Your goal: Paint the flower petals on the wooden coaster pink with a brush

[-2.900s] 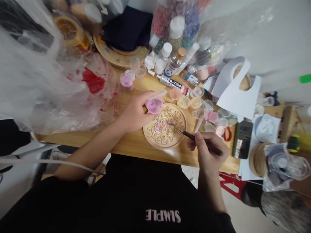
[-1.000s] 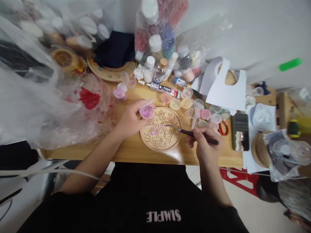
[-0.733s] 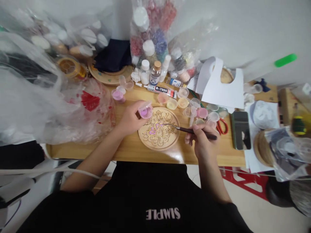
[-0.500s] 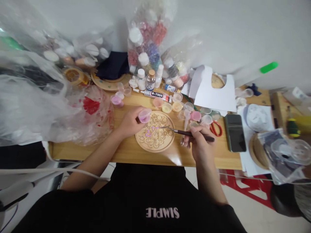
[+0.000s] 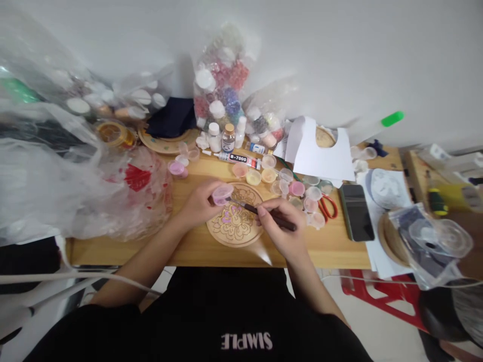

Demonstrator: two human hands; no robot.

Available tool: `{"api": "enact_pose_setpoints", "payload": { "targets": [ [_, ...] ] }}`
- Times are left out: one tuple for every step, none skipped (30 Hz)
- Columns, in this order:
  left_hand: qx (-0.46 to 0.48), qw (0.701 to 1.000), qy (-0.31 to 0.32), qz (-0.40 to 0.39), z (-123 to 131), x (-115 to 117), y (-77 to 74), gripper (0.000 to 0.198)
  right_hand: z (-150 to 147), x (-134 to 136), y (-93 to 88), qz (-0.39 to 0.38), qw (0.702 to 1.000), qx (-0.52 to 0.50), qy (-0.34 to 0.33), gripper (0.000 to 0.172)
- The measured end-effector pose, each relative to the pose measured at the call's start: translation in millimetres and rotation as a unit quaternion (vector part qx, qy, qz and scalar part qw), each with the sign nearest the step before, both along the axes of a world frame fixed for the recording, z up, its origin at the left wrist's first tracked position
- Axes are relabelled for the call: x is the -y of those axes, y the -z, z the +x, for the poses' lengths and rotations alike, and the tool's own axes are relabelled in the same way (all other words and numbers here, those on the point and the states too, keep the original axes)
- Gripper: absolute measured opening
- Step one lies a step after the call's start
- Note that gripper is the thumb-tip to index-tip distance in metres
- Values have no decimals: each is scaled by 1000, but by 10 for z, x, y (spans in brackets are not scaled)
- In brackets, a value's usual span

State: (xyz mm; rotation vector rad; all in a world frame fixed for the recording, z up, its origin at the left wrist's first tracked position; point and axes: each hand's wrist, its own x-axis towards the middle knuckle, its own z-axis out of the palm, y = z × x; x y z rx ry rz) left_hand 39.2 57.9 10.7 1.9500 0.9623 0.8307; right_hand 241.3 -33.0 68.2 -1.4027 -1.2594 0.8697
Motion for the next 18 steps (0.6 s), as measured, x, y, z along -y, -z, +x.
{"api": "enact_pose_setpoints", "payload": {
  "targets": [
    [0,1000,6,-2,0,7,-25,12,-12,-3,11,-1,1000,8,-4,16],
    [-2,1000,6,-7,1,14,-49,12,-22,-6,23,-3,1000,12,-6,16],
    [-2,1000,8,-9,2,20,-69,12,-29,-9,37,-4,1000,13,-7,15],
    [-2,1000,12,-8,4,24,-83,12,-37,-12,52,-7,1000,12,-7,15],
    [-1,1000,14,-6,5,25,-90,13,-43,-17,66,-11,1000,9,-8,15],
    [1,1000,17,-2,5,23,-90,13,-49,-24,81,-16,1000,4,-8,14],
    [3,1000,20,0,5,20,-85,14,-54,-33,95,-21,1000,-2,-7,14],
    [6,1000,21,2,4,16,-76,14,-59,-46,108,-26,1000,-12,-4,14],
    [9,1000,22,3,2,12,-67,15,-63,-63,121,-31,999,-25,-1,14],
    [11,1000,19,2,-1,9,-61,16,-66,-82,134,-35,998,-42,2,14],
    [11,1000,17,1,-3,8,-58,16,-69,-103,146,-40,997,-63,6,15],
    [11,1000,18,1,-5,9,-59,15,-71,-124,157,-45,995,-84,9,16],
    [10,1000,15,1,-7,12,-63,14,-72,-144,167,-52,993,-106,13,17],
    [8,1000,13,1,-7,15,-69,12,-73,-160,176,-59,990,-126,19,18],
    [6,1000,13,2,-7,18,-74,11,-71,-171,185,-67,987,-144,25,19],
    [6,1000,11,3,-6,22,-78,10,-68,-179,194,-74,984,-161,32,19],
    [7,1000,10,5,-5,24,-79,10,-63,-181,203,-78,981,-176,38,19],
    [8,1000,7,5,-3,27,-78,11,-56,-181,211,-78,978,-191,44,19]
  ]
}}
